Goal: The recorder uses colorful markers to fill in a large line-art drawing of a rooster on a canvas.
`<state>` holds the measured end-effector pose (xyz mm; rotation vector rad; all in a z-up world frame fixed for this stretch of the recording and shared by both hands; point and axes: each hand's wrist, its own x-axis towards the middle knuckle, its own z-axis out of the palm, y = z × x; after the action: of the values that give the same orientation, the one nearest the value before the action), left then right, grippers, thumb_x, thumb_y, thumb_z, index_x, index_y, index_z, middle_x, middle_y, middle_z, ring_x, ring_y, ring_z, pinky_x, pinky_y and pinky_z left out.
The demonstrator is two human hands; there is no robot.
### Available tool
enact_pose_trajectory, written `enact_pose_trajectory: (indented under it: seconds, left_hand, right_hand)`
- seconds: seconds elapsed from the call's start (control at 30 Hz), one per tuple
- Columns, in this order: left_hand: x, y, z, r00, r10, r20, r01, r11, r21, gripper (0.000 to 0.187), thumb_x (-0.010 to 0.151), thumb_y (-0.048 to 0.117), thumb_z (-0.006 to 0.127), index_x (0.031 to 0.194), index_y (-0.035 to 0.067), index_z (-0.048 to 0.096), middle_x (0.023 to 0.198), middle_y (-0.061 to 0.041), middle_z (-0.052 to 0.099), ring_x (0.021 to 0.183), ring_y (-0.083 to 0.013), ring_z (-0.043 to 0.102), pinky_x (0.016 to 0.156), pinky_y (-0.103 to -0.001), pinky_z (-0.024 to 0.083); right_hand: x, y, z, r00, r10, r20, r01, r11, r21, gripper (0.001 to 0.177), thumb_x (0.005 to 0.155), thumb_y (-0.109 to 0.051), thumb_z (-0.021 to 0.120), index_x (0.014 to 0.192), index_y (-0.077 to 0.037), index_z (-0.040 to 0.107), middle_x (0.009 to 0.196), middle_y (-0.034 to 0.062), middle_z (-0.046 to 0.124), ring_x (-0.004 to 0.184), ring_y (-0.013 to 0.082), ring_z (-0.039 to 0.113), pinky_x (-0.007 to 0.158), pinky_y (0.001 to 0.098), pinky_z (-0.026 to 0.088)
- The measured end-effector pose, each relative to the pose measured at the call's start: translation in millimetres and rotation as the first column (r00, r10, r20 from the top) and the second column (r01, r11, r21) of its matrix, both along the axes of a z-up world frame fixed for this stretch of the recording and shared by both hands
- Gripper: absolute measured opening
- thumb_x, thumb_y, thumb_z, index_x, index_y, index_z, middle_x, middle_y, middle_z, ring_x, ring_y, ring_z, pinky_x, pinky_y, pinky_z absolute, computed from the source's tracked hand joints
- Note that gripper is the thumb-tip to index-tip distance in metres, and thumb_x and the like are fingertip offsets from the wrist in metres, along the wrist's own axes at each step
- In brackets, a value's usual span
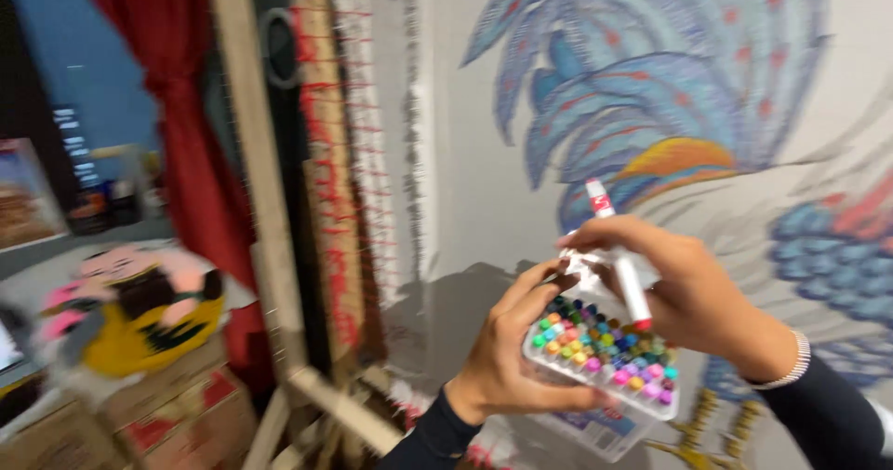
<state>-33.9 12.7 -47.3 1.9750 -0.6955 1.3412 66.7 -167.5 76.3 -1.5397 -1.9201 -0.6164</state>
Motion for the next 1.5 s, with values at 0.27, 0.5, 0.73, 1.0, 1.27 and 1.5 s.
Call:
enact_pose_trajectory:
  seconds: [0.27,0.5,0.73,1.0,1.27,1.5]
  left_hand:
    - [-27,37,-14,0.982,0.186,0.027,-0.182,0.977,-0.109,0.098,0.071,0.050,0.092,0.146,-0.003,0.059,0.150,-0.022,0.052,0.140,-0.0296,0.057,0.125,-0.035,0.050]
    - [-58,52,-5,0.956,0.286,0.059,-0.276,0.951,-0.139,0.096,0.071,0.053,0.088,0.144,-0.002,0.058,0.148,-0.023,0.051,0.141,-0.0307,0.054,0.124,-0.037,0.049]
    - [-50,67,-17,0.930,0.357,0.088,-0.340,0.925,-0.167,0.100,0.070,0.052,0.087,0.148,-0.003,0.056,0.151,-0.023,0.048,0.142,-0.0312,0.053,0.123,-0.037,0.045]
    - [-47,65,-18,0.932,0.353,0.079,-0.338,0.927,-0.162,0.099,0.072,0.052,0.086,0.147,-0.004,0.056,0.150,-0.022,0.049,0.141,-0.0303,0.055,0.122,-0.036,0.047]
    - [-51,50,-7,0.950,0.298,0.097,-0.276,0.941,-0.195,0.095,0.078,0.055,0.090,0.145,-0.003,0.056,0.147,-0.022,0.050,0.136,-0.0284,0.057,0.121,-0.035,0.051]
    - [-40,50,-13,0.929,0.336,0.155,-0.314,0.937,-0.150,0.095,0.074,0.049,0.088,0.145,-0.006,0.056,0.145,-0.022,0.051,0.137,-0.0282,0.056,0.119,-0.034,0.048]
  right_hand:
    - [37,52,-32,0.809,0.220,-0.545,-0.132,0.972,0.197,0.033,0.113,-0.014,0.045,0.141,0.000,0.058,0.106,0.0144,0.072,0.102,0.0191,0.070,0.090,0.0344,0.057]
    - [38,100,-39,0.865,0.271,-0.423,-0.180,0.954,0.241,0.030,0.123,-0.019,0.044,0.131,0.003,0.062,0.106,0.0150,0.072,0.099,0.0154,0.069,0.098,0.0307,0.056]
    - [0,115,-33,0.850,0.217,-0.480,-0.096,0.959,0.265,0.022,0.114,-0.020,0.054,0.121,0.001,0.059,0.093,0.0050,0.066,0.084,0.0049,0.057,0.075,0.0218,0.047]
    - [-6,112,-29,0.831,0.217,-0.513,-0.117,0.968,0.221,0.021,0.112,-0.021,0.051,0.117,-0.001,0.056,0.086,0.0037,0.059,0.066,0.0037,0.046,0.054,0.0204,0.036]
    - [-2,115,-30,0.833,0.267,-0.485,-0.177,0.958,0.224,0.022,0.115,-0.020,0.045,0.115,0.002,0.051,0.097,0.0103,0.064,0.099,0.0191,0.072,0.088,0.0329,0.061]
    - [3,111,-30,0.862,0.225,-0.454,-0.148,0.969,0.198,0.023,0.115,-0.019,0.044,0.115,0.002,0.052,0.100,0.0134,0.067,0.101,0.0192,0.070,0.090,0.0329,0.059]
